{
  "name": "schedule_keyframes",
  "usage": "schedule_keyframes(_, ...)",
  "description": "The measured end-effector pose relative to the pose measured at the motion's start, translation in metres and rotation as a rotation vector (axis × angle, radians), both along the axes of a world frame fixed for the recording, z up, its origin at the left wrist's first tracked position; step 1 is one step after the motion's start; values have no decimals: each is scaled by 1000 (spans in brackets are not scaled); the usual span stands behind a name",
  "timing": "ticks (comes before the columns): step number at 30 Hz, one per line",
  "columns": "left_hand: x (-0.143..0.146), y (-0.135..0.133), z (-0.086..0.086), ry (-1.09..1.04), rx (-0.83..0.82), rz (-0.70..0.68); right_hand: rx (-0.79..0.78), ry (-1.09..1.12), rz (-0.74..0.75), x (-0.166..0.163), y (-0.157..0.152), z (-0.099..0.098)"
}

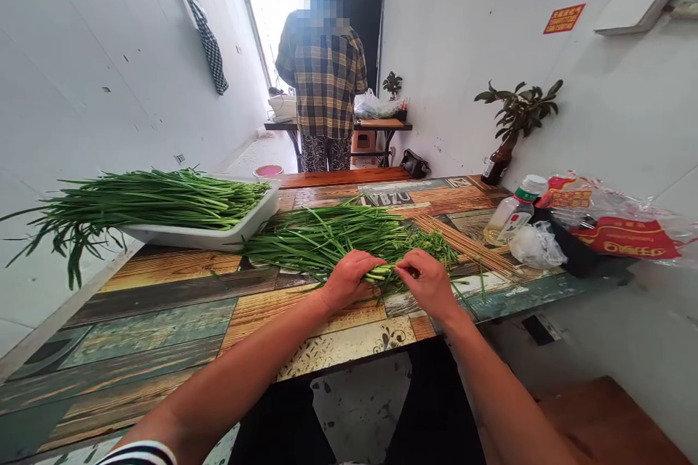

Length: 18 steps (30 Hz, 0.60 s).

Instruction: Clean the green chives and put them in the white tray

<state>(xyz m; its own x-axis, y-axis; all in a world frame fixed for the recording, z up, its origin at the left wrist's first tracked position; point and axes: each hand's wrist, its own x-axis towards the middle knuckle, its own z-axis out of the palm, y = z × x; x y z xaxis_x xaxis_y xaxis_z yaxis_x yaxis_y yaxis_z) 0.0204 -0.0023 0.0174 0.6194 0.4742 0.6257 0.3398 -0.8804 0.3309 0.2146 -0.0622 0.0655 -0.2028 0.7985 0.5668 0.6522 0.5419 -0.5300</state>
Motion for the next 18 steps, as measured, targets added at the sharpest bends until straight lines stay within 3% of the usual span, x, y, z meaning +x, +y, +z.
schedule_keyframes(4, 0, 0, -1, 52, 20, 38, -116, 29, 2, 0, 2, -3)
schedule_keyframes(8, 2, 6, -9, 92, 29, 18, -209, 84, 61, 7, 10, -19)
schedule_keyframes(12, 4, 11, -15, 107, 48, 28, -281, 387, -84, 26, 23, -34)
schedule_keyframes(15, 3, 11, -13, 138, 53, 48, -305, 559, -244, 34, 24, -29)
schedule_keyframes(18, 2, 8, -8, 181, 33, 60, -402, 448, -190, 26, 16, -15)
